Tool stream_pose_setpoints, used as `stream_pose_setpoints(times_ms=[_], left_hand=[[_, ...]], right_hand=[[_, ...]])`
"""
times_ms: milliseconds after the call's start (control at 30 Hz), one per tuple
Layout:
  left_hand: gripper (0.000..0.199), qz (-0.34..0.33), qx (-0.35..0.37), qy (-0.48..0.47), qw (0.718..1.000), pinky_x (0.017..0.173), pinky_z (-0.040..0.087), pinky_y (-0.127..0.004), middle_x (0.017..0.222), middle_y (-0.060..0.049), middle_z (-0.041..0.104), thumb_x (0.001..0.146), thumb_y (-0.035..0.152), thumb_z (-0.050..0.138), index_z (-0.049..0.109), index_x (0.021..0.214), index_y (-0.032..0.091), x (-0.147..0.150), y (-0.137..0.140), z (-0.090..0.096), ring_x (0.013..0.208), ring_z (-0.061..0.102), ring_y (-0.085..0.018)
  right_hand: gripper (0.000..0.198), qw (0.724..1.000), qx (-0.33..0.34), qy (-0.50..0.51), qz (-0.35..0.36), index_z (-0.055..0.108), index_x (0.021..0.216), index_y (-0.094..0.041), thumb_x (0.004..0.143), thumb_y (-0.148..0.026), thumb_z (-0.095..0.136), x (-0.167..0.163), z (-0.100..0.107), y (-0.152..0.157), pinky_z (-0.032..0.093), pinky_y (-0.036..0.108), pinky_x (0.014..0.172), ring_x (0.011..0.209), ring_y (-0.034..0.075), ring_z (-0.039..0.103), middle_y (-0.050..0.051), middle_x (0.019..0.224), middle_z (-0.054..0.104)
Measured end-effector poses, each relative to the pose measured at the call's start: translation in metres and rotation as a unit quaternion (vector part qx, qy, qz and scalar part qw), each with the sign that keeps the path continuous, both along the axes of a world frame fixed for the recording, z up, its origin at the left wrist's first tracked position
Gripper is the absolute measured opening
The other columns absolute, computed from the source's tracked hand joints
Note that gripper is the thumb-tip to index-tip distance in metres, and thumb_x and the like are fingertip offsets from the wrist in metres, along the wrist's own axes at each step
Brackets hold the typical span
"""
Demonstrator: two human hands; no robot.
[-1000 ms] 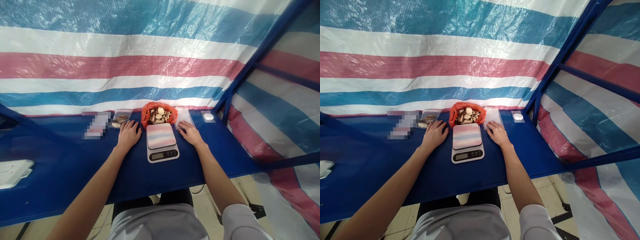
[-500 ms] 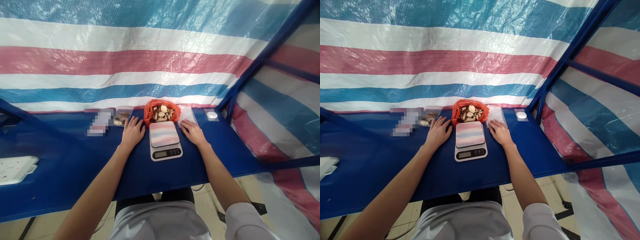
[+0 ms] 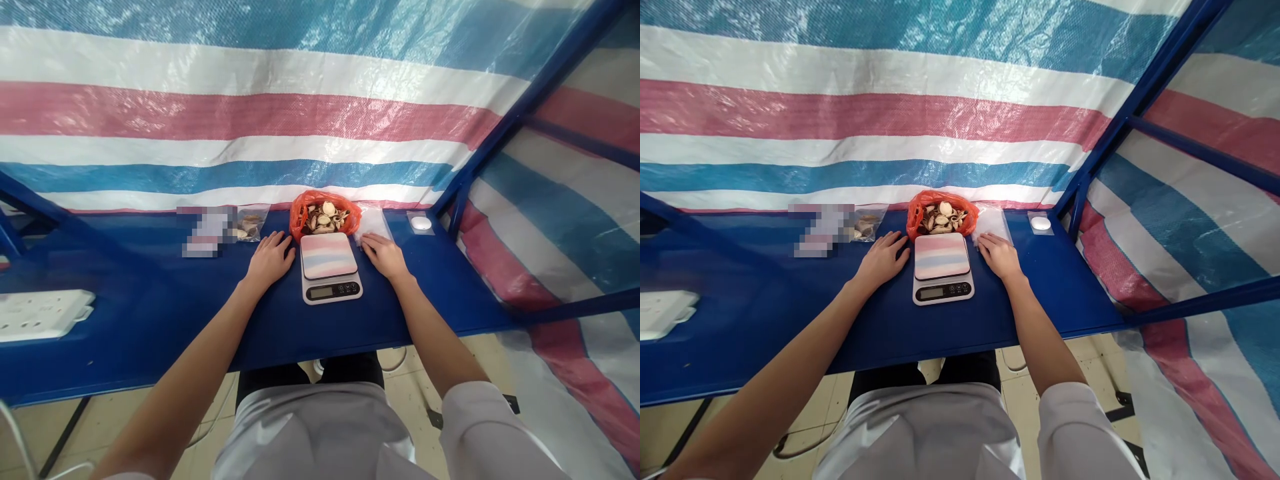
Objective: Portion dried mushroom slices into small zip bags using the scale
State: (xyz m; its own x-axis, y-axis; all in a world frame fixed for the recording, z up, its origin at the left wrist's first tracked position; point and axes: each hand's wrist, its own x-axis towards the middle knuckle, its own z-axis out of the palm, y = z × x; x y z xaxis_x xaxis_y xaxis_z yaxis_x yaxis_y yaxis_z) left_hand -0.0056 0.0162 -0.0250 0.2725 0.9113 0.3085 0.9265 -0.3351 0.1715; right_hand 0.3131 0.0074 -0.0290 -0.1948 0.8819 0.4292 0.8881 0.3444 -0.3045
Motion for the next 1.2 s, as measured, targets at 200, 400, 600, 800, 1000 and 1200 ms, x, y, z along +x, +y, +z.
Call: stream_pose_setpoints(times_ms=[200,400,600,800,1000,1200], left_hand=[[0.051,0.013,-0.017,0.024,0.999,0.120,0.030,-0.053,0.155,-0.015,0.046,0.099,0.038,0.039,0.056,0.143,0.016,0.001,-0.007,0.000,0.146,0.039,-0.033],[0.050,0.019,-0.006,0.034,0.999,0.120,0.031,-0.052,0.155,-0.013,0.046,0.100,0.038,0.038,0.056,0.144,0.019,0.002,-0.009,0.000,0.146,0.040,-0.032],[0.053,0.020,-0.028,0.044,0.998,0.122,0.028,-0.051,0.156,-0.015,0.044,0.101,0.038,0.037,0.054,0.145,0.015,0.002,-0.010,0.004,0.147,0.037,-0.032],[0.050,0.029,-0.029,0.038,0.998,0.122,0.029,-0.050,0.155,-0.013,0.045,0.099,0.036,0.042,0.056,0.144,0.017,0.002,-0.010,0.005,0.146,0.039,-0.032],[0.047,0.024,-0.022,0.000,0.999,0.121,0.031,-0.051,0.152,-0.014,0.050,0.098,0.034,0.046,0.060,0.139,0.017,0.001,-0.008,0.004,0.145,0.042,-0.032],[0.043,0.031,-0.009,-0.117,0.993,0.118,0.037,-0.049,0.143,-0.015,0.059,0.095,0.034,0.049,0.068,0.127,0.016,-0.002,-0.007,0.010,0.139,0.049,-0.032]], right_hand=[[0.029,1.000,0.010,0.000,-0.004,0.076,0.111,-0.027,0.100,-0.028,0.049,0.000,0.000,-0.003,0.055,0.038,0.103,0.123,0.023,0.065,0.003,0.123,0.073],[0.032,1.000,0.020,0.016,-0.015,0.077,0.110,-0.025,0.101,-0.032,0.046,0.002,-0.001,-0.004,0.057,0.035,0.099,0.119,0.023,0.068,0.005,0.122,0.074],[0.035,0.993,0.057,0.097,-0.031,0.077,0.111,-0.021,0.099,-0.035,0.047,0.007,-0.002,0.001,0.056,0.034,0.099,0.109,0.024,0.072,0.008,0.117,0.076],[0.035,0.967,0.072,0.233,-0.072,0.080,0.099,-0.020,0.092,-0.044,0.057,0.006,0.007,0.007,0.057,0.036,0.093,0.100,0.029,0.075,0.010,0.105,0.079],[0.038,0.891,0.033,0.445,-0.082,0.078,0.096,-0.017,0.084,-0.052,0.066,0.005,0.031,0.009,0.056,0.042,0.093,0.100,0.028,0.074,0.010,0.099,0.079],[0.031,0.824,-0.010,0.567,-0.002,0.077,0.087,-0.019,0.074,-0.047,0.078,-0.017,0.068,-0.002,0.057,0.037,0.085,0.087,0.022,0.072,0.002,0.085,0.077]])
